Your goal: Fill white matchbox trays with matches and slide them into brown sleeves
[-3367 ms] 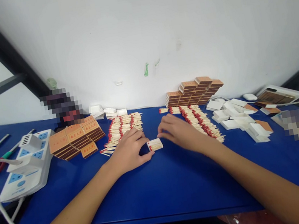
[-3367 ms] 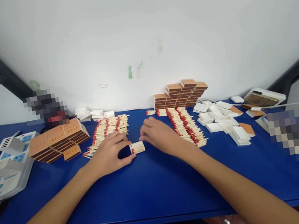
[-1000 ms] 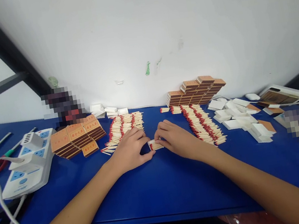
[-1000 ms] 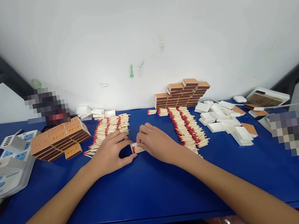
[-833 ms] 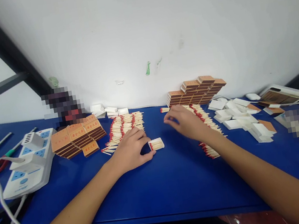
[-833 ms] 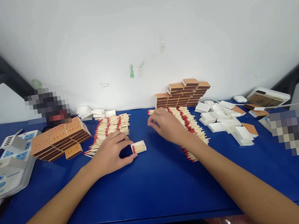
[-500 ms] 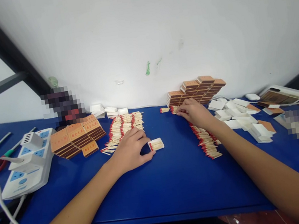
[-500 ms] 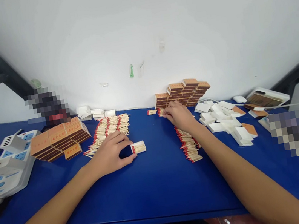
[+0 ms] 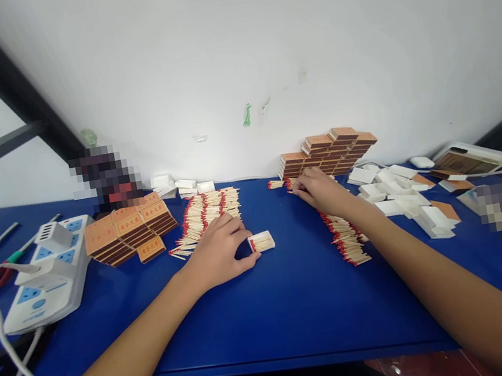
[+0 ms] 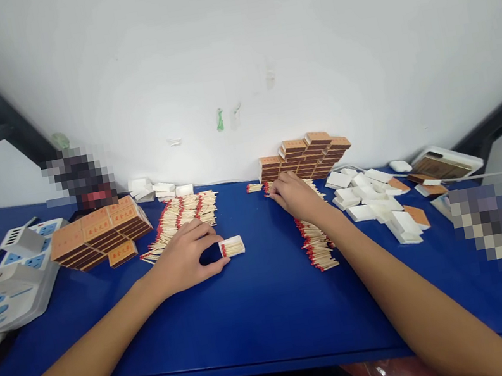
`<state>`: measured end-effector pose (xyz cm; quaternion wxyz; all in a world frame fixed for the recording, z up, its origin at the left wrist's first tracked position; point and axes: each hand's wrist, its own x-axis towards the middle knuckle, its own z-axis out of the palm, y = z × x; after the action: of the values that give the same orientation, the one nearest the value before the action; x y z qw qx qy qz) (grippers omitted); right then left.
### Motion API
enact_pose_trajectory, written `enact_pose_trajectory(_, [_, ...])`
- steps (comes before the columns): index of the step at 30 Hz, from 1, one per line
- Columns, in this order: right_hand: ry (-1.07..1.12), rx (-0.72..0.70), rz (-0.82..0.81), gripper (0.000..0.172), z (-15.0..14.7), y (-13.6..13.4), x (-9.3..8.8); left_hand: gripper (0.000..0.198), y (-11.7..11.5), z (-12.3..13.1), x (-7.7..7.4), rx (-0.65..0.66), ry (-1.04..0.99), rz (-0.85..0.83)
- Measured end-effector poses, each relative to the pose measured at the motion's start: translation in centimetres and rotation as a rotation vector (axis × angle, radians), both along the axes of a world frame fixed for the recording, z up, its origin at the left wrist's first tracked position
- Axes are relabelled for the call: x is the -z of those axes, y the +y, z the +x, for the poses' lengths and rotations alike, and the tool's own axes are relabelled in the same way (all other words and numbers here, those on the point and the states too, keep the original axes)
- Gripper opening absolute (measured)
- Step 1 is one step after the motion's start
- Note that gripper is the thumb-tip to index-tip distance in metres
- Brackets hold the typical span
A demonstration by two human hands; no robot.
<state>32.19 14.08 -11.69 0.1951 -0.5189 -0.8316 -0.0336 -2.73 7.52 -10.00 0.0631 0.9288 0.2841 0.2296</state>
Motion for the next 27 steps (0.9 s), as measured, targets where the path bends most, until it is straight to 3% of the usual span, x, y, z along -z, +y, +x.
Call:
enact_pose_trajectory(7, [0.110, -0.224, -0.027, 0.018, -7.2, -6.6, -3.4, 0.024, 0.0, 0.0, 0.2, -0.004, 0.000, 0.024])
enact_pose_trajectory(10, [-0.032, -0.260, -0.015, 0.022, -10.2, -8.9, -3.7, 0.024, 0.1, 0.0, 0.2, -0.004, 0.011, 0.033])
enact_pose_trajectory(14, [-0.093, -0.287, -0.054, 0.023, -11.6, -9.7, -3.3, 0.024, 0.0, 0.0, 0.1, -0.009, 0.013, 0.038])
enact_pose_trajectory(19, [0.182, -0.216, -0.096, 0.013, -9.0, -7.0, -2.7, 0.025, 0.0, 0.0, 0.0, -0.008, 0.022, 0.018])
enact_pose_trajectory(24, [0.119, 0.059, 0.041, 0.012, -3.2, -2.4, -1.2, 0.026, -0.1, 0.0, -0.1, 0.000, 0.013, -0.001])
enact_pose_trajectory(27, [0.068, 0.118, 0.070, 0.019, -0.5, -0.7, -0.1, 0.027, -0.1, 0.0, 0.0, -0.004, 0.011, -0.003])
